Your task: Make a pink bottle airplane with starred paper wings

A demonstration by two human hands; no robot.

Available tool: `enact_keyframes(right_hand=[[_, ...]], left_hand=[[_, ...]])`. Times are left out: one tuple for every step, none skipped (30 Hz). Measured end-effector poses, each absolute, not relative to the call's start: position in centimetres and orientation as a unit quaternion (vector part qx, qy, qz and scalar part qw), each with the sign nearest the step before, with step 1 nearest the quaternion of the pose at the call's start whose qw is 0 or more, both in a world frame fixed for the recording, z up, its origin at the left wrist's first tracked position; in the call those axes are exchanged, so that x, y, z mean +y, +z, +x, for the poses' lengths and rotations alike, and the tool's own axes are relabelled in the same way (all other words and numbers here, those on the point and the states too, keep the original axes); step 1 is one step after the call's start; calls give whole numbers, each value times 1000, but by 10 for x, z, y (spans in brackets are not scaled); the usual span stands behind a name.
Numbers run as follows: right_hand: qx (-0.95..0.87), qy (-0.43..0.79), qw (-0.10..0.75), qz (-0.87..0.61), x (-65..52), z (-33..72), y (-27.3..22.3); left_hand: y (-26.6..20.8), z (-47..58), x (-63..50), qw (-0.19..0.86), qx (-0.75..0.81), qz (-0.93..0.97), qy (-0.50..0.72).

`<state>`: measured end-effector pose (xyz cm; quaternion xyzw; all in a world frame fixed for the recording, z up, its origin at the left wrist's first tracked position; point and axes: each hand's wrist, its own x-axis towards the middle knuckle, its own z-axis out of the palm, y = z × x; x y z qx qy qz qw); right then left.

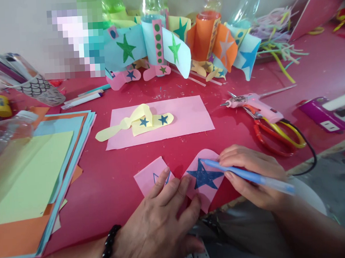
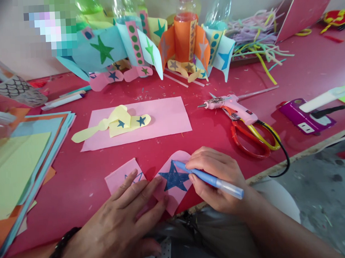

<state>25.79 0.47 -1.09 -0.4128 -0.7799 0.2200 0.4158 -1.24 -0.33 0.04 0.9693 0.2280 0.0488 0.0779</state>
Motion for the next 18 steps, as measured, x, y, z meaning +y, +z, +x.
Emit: enact_keyframes(right_hand=[[-781, 217, 413, -416, 5, 257, -11], [-781, 214, 411, -418, 5, 257, -11], [-782, 212, 408, -421, 5, 257, -11], [-782, 211, 406, -423, 5, 257, -11], [-781, 212, 405, -424, 5, 257, -10], [-781, 214, 404, -425, 5, 257, -10], [-782, 215, 403, -424, 4, 257, -10], [-783, 217, 402, -424, 4, 257, -10], [-783, 218, 401, -423, 4, 258, -10], [-783, 218, 401, -422, 4, 258, -10], [-783, 218, 402, -422, 4, 258, -10], [-783, 219, 403, -421, 4, 258, -10], [-782, 220, 405, -419, 4, 258, -11], [-782, 221, 407, -417, 4, 258, -11], [-781, 222, 409, -416, 4, 258, -11], [-781, 225, 411, -414, 4, 259, -10], [-780, 229, 411, -414, 4, 259, -10], [-778, 232, 413, -413, 4, 259, -10]], left_hand=[[0, -12, -3, 78, 228, 969, 49], [0, -12, -4, 78, 229, 969, 49], [0, -12, -4, 77, 229, 969, 48], [0, -12, -4, 76, 230, 969, 48], [0, -12, -4, 74, 230, 969, 48], [0, -11, -4, 72, 229, 970, 48], [0, -11, -3, 71, 231, 969, 50], [0, -10, -3, 72, 233, 968, 53], [1, -10, -3, 73, 235, 968, 58], [1, -9, -3, 75, 237, 967, 62], [2, -9, -3, 76, 238, 966, 63], [2, -9, -3, 75, 238, 966, 64], [2, -9, -3, 74, 235, 967, 62], [3, -9, -3, 73, 231, 968, 60], [3, -9, -2, 73, 230, 969, 56], [3, -10, -2, 74, 230, 969, 53], [3, -10, -2, 74, 229, 969, 51], [3, -10, -3, 74, 229, 969, 48]])
